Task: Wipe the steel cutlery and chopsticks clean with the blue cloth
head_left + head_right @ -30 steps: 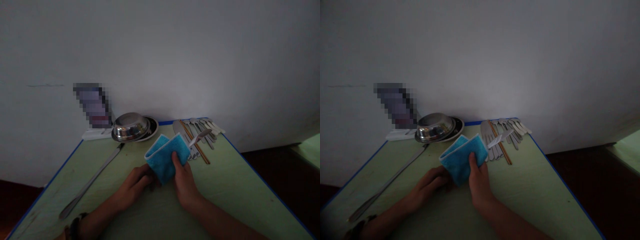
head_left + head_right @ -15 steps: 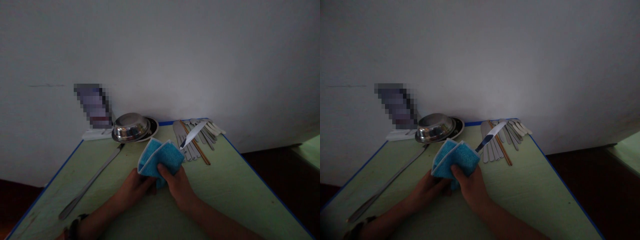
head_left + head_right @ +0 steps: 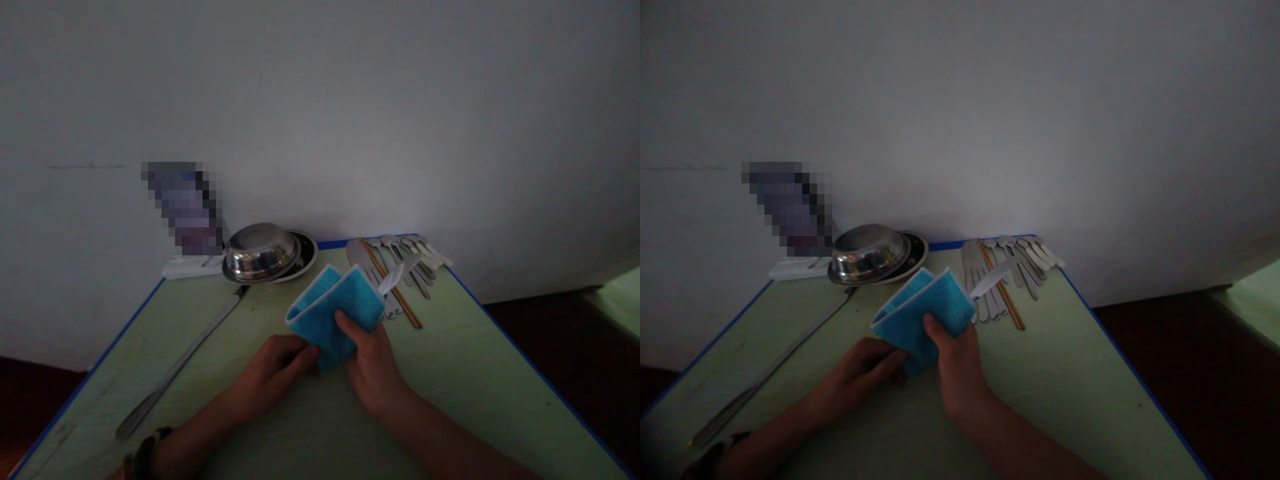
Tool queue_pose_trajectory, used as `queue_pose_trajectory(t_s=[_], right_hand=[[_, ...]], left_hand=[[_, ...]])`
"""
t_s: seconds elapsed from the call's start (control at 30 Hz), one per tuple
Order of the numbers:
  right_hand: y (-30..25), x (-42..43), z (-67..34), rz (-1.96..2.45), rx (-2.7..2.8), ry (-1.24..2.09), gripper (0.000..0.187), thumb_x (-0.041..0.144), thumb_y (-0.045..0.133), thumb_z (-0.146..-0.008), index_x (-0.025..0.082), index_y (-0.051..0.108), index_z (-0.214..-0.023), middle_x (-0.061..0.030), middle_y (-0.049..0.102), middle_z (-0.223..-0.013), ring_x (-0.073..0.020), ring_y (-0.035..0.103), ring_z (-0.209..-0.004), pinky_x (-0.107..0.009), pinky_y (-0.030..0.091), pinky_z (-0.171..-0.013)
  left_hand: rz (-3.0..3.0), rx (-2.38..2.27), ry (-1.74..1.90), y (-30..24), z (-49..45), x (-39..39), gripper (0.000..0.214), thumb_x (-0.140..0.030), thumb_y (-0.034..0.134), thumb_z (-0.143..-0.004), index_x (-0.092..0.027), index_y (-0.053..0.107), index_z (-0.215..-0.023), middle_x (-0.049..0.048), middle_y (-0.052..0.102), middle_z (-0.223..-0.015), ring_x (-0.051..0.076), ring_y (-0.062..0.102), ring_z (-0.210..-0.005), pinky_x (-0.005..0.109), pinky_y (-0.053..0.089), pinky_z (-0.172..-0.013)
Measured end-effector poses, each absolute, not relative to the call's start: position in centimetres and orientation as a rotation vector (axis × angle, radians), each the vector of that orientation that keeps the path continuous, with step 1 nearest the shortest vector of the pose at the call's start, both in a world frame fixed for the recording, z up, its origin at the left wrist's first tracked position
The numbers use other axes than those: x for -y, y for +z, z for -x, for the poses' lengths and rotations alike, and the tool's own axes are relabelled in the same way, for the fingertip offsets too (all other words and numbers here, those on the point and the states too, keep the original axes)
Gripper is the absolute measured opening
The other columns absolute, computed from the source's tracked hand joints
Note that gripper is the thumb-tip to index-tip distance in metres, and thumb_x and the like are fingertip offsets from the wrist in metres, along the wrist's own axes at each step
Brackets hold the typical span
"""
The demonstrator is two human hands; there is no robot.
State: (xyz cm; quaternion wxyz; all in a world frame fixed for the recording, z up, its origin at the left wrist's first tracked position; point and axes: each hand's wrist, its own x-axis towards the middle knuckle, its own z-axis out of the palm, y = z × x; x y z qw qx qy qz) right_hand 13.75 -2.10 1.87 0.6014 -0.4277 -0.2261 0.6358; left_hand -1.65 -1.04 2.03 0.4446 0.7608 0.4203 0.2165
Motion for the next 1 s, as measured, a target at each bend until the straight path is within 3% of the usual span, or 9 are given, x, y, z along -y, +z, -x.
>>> queue_pose_trajectory(t_s=[0.13,0.4,0.57,0.77,0.9,1.0], right_hand=[[2.9,2.1,-13.9,0.925,0.444,1.477,0.029,0.028,0.074,-0.059,0.021,0.060,-0.084,0.0004,0.066,-0.081,-0.0173,0.060,-0.074,-0.032,0.047,-0.071],[1.9,1.6,-14.3,0.857,0.548,1.505,0.029,0.027,0.073,-0.062,0.021,0.063,-0.089,-0.0003,0.068,-0.090,-0.0187,0.061,-0.084,-0.036,0.046,-0.080],[1.4,2.6,-14.1,1.000,0.727,1.616,0.032,0.037,0.072,-0.064,0.020,0.064,-0.090,-0.0020,0.068,-0.088,-0.0190,0.061,-0.083,-0.035,0.043,-0.083],[1.7,2.8,-13.6,1.231,0.630,1.517,0.051,0.053,0.065,-0.066,0.021,0.060,-0.106,-0.0047,0.066,-0.107,-0.0226,0.059,-0.099,-0.036,0.042,-0.088],[1.9,1.3,-14.2,1.191,0.416,1.489,0.057,0.056,0.059,-0.070,0.021,0.055,-0.114,-0.0060,0.064,-0.114,-0.0217,0.060,-0.099,-0.036,0.047,-0.082],[2.2,0.0,-15.4,1.109,0.327,1.394,0.050,0.052,0.061,-0.071,0.022,0.057,-0.110,-0.0048,0.066,-0.110,-0.0200,0.063,-0.093,-0.033,0.051,-0.074]], left_hand=[[-1.896,-1.084,0.623,2.1,1.6,1.0,0.029,-0.033,0.043,-0.089,-0.017,0.061,-0.073,0.0000,0.059,-0.070,0.013,0.055,-0.065,0.022,0.044,-0.063],[-1.856,-1.037,0.581,1.9,1.9,0.9,0.031,-0.035,0.041,-0.090,-0.016,0.055,-0.070,-0.0030,0.049,-0.062,0.009,0.048,-0.054,0.019,0.039,-0.050],[-1.845,-1.059,0.565,1.5,2.2,0.8,0.031,-0.036,0.042,-0.088,-0.016,0.053,-0.067,-0.0037,0.047,-0.057,0.009,0.046,-0.052,0.019,0.038,-0.049],[-1.843,-1.032,0.506,1.8,2.0,0.6,0.030,-0.035,0.043,-0.088,-0.016,0.057,-0.070,-0.0012,0.056,-0.065,0.011,0.051,-0.058,0.020,0.042,-0.055],[-1.908,-0.925,0.466,2.3,1.8,0.7,0.033,-0.033,0.040,-0.091,-0.015,0.060,-0.072,0.0007,0.058,-0.072,0.012,0.054,-0.067,0.021,0.042,-0.062],[-1.912,-0.867,0.419,2.6,1.9,0.7,0.033,-0.032,0.040,-0.092,-0.015,0.060,-0.071,0.0006,0.058,-0.074,0.011,0.055,-0.068,0.020,0.042,-0.064]])
